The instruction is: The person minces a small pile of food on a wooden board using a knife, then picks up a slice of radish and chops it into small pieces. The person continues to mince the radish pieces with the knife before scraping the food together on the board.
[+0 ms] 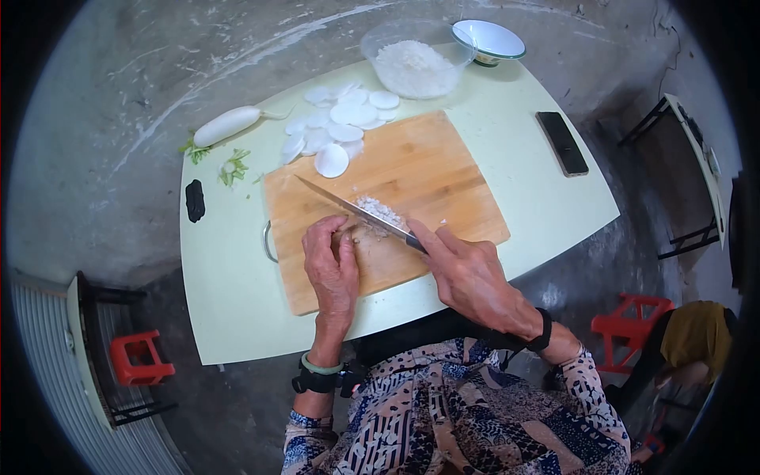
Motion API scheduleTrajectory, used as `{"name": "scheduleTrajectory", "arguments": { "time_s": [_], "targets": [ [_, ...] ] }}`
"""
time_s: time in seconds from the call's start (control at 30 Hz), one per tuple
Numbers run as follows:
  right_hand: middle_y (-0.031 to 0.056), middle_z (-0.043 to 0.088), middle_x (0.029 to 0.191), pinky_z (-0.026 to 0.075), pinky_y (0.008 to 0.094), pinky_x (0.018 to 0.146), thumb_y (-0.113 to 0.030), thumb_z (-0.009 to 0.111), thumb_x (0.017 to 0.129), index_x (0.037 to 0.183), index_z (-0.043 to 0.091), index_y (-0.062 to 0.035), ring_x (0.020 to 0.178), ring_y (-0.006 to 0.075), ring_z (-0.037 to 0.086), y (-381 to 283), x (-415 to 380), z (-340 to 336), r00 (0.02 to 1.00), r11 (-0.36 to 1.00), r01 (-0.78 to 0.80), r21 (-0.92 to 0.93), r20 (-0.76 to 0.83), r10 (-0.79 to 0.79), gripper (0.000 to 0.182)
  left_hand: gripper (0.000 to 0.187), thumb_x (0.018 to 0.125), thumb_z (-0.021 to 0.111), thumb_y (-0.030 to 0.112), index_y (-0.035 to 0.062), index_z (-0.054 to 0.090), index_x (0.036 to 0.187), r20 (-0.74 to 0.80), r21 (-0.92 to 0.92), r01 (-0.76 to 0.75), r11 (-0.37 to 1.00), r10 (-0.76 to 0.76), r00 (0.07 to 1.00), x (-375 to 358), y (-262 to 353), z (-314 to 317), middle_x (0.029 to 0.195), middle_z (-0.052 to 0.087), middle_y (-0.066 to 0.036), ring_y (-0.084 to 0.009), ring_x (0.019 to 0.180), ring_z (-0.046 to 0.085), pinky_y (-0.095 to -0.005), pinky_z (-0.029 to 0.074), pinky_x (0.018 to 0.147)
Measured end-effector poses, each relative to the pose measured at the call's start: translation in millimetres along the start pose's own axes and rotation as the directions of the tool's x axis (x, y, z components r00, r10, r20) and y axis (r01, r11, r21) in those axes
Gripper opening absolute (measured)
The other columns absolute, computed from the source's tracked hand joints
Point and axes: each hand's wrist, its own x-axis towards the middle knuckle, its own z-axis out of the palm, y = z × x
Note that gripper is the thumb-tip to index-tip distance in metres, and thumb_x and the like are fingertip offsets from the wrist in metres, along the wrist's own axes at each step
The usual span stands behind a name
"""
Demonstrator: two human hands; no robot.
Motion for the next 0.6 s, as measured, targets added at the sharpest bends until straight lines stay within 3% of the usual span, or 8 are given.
{"name": "scheduleTrajectory", "arguments": {
  "time_s": [0.23,0.3,0.33,0.4,0.47,0.5,0.57,0.6],
  "targets": [
    [0.0181,0.066,0.092,0.055,0.0491,0.058,0.006,0.064,0.087,0.152,0.049,0.0026,0.074,0.0383,0.071,4,-3,0,0.996,0.999,-0.035,0.022,-0.077,0.036,0.068,0.024,0.101,0.06,-0.002,0.0006,0.069,0.123,0.016,-0.095,0.026,0.995,-0.025,1.0,0,7,4,0.126,0.067,-0.014,-0.0286,0.115,0.066,-0.0392,0.054,0.102],
    [0.0182,0.066,0.091,0.055,0.0493,0.058,0.005,0.064,0.088,0.151,0.05,0.0024,0.074,0.0384,0.07,4,-3,2,0.99,0.998,-0.022,0.059,-0.138,0.03,0.065,0.03,0.096,0.058,-0.006,0.001,0.067,0.124,-0.077,-0.044,-0.019,0.999,0.015,0.997,2,7,6,0.129,0.066,-0.022,-0.0391,0.125,0.062,-0.0462,0.05,0.107],
    [0.0198,0.067,0.094,0.056,0.0502,0.062,0.004,0.064,0.09,0.15,0.051,0.0018,0.077,0.0401,0.071,6,-1,3,0.994,0.996,-0.056,0.073,-0.086,0.063,0.062,0.03,0.096,0.058,-0.006,0.001,0.067,0.124,-0.08,-0.048,-0.028,0.998,0.024,0.997,4,8,10,0.129,0.066,-0.022,-0.0391,0.125,0.062,-0.0462,0.05,0.107],
    [0.0215,0.068,0.097,0.056,0.0512,0.065,0.003,0.065,0.091,0.149,0.053,0.0012,0.081,0.0418,0.072,8,-3,2,0.994,0.991,-0.103,0.089,-0.037,0.106,0.059,0.031,0.096,0.057,-0.007,0.0008,0.068,0.124,-0.047,-0.249,0.1,0.963,-0.115,0.992,0,12,18,0.132,0.065,-0.024,-0.039,0.128,0.062,-0.0468,0.049,0.109],
    [0.0265,0.072,0.107,0.058,0.0465,0.078,-0.001,0.066,0.096,0.148,0.056,0.0015,0.091,0.0424,0.073,15,-7,-5,0.977,0.956,-0.084,0.282,-0.166,0.134,0.053,0.03,0.097,0.056,-0.005,0.001,0.068,0.124,0.01,-0.269,0.118,0.956,-0.12,0.993,-3,20,21,0.133,0.065,-0.024,-0.0391,0.128,0.062,-0.0472,0.049,0.109],
    [0.0265,0.072,0.107,0.058,0.0465,0.078,-0.001,0.066,0.096,0.148,0.056,0.0015,0.091,0.0424,0.073,16,-8,-10,0.976,0.958,-0.078,0.276,-0.173,0.129,0.053,0.029,0.098,0.056,-0.004,0.0011,0.068,0.124,0.057,-0.29,0.134,0.948,-0.122,0.991,-1,23,23,0.133,0.065,-0.023,-0.0391,0.127,0.062,-0.0475,0.049,0.11],
    [0.0235,0.074,0.111,0.056,0.0394,0.088,-0.003,0.063,0.1,0.147,0.058,0.0018,0.094,0.0344,0.073,18,-14,-21,0.925,0.819,-0.268,0.507,-0.102,0.366,0.048,0.028,0.1,0.055,-0.002,0.0012,0.068,0.125,0.022,-0.24,0.078,0.968,-0.075,0.997,5,15,26,0.135,0.065,-0.023,-0.0392,0.128,0.062,-0.0477,0.048,0.111],
    [0.0235,0.074,0.111,0.056,0.0394,0.088,-0.003,0.063,0.1,0.147,0.058,0.0018,0.094,0.0344,0.073,23,-16,-24,0.925,0.822,-0.266,0.503,-0.107,0.364,0.048,0.028,0.101,0.054,0.0,0.0013,0.068,0.125,0.0,-0.181,0.035,0.983,-0.035,0.999,8,12,25,0.137,0.064,-0.022,-0.0393,0.129,0.062,-0.0478,0.047,0.112]
  ]
}}
